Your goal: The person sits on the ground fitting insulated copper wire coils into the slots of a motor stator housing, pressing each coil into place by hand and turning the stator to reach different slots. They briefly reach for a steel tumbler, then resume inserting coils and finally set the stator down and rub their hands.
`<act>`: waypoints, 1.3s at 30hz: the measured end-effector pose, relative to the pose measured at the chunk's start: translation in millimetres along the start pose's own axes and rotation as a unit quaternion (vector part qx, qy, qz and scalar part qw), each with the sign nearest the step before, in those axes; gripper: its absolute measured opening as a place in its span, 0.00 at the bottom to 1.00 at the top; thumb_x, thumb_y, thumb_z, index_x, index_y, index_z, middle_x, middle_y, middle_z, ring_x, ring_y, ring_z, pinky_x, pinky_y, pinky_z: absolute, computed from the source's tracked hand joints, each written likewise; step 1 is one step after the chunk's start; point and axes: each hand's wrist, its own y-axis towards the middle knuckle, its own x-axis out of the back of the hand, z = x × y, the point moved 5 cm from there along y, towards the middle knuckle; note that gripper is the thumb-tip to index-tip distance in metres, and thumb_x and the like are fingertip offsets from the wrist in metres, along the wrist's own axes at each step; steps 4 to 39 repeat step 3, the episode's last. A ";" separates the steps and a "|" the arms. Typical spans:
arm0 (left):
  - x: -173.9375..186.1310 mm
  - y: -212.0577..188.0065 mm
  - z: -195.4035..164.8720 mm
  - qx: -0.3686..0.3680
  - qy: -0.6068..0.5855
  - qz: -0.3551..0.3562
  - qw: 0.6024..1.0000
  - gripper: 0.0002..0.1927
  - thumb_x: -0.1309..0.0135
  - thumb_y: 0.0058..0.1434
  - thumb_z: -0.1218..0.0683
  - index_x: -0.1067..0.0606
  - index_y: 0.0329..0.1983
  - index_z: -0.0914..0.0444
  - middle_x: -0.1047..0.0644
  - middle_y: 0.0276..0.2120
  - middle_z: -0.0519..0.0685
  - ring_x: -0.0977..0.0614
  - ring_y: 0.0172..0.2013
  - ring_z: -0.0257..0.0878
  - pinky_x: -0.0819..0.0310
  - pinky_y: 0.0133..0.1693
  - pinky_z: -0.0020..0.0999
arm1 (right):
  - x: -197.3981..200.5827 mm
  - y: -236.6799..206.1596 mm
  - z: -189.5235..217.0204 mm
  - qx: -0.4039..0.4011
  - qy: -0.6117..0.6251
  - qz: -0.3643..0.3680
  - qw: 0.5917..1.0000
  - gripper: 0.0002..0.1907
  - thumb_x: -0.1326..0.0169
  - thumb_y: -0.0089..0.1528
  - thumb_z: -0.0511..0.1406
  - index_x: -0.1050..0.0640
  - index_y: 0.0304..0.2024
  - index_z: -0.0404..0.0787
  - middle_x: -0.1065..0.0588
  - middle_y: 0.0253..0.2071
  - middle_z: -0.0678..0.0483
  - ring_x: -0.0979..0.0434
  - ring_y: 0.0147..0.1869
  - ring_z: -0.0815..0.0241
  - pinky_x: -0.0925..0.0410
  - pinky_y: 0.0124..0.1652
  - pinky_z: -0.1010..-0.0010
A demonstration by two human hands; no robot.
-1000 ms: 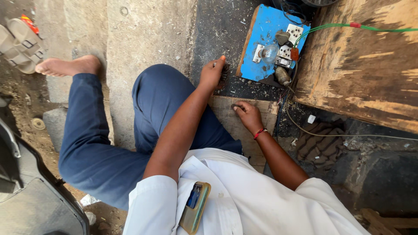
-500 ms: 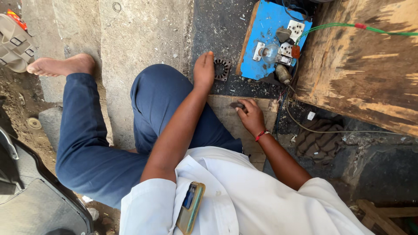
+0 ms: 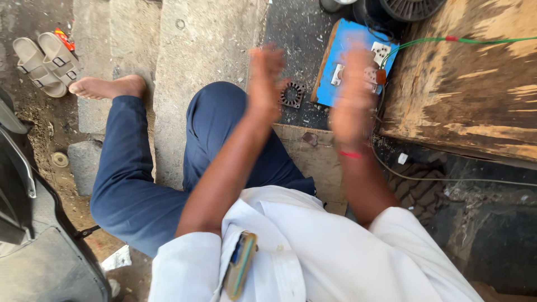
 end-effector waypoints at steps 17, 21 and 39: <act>-53.3 -18.4 9.2 0.001 -0.071 0.112 0.991 0.50 0.74 0.70 0.24 0.51 0.81 0.64 0.42 0.76 0.63 0.38 0.72 0.61 0.48 0.72 0.59 | -60.9 9.7 -17.5 -0.006 -0.111 0.110 0.988 0.33 0.71 0.77 0.54 0.41 0.81 0.52 0.43 0.81 0.52 0.49 0.87 0.53 0.55 0.83 0.58; -53.3 -18.4 9.2 0.001 -0.071 0.112 0.991 0.50 0.74 0.70 0.24 0.51 0.81 0.64 0.42 0.76 0.63 0.38 0.72 0.61 0.48 0.72 0.59 | -60.9 9.7 -17.5 -0.006 -0.111 0.110 0.988 0.33 0.71 0.77 0.54 0.41 0.81 0.52 0.43 0.81 0.52 0.49 0.87 0.53 0.55 0.83 0.58; -53.3 -18.4 9.2 0.001 -0.071 0.112 0.991 0.50 0.74 0.70 0.24 0.51 0.81 0.64 0.42 0.76 0.63 0.38 0.72 0.61 0.48 0.72 0.59 | -60.9 9.7 -17.5 -0.006 -0.111 0.110 0.988 0.33 0.71 0.77 0.54 0.41 0.81 0.52 0.43 0.81 0.52 0.49 0.87 0.53 0.55 0.83 0.58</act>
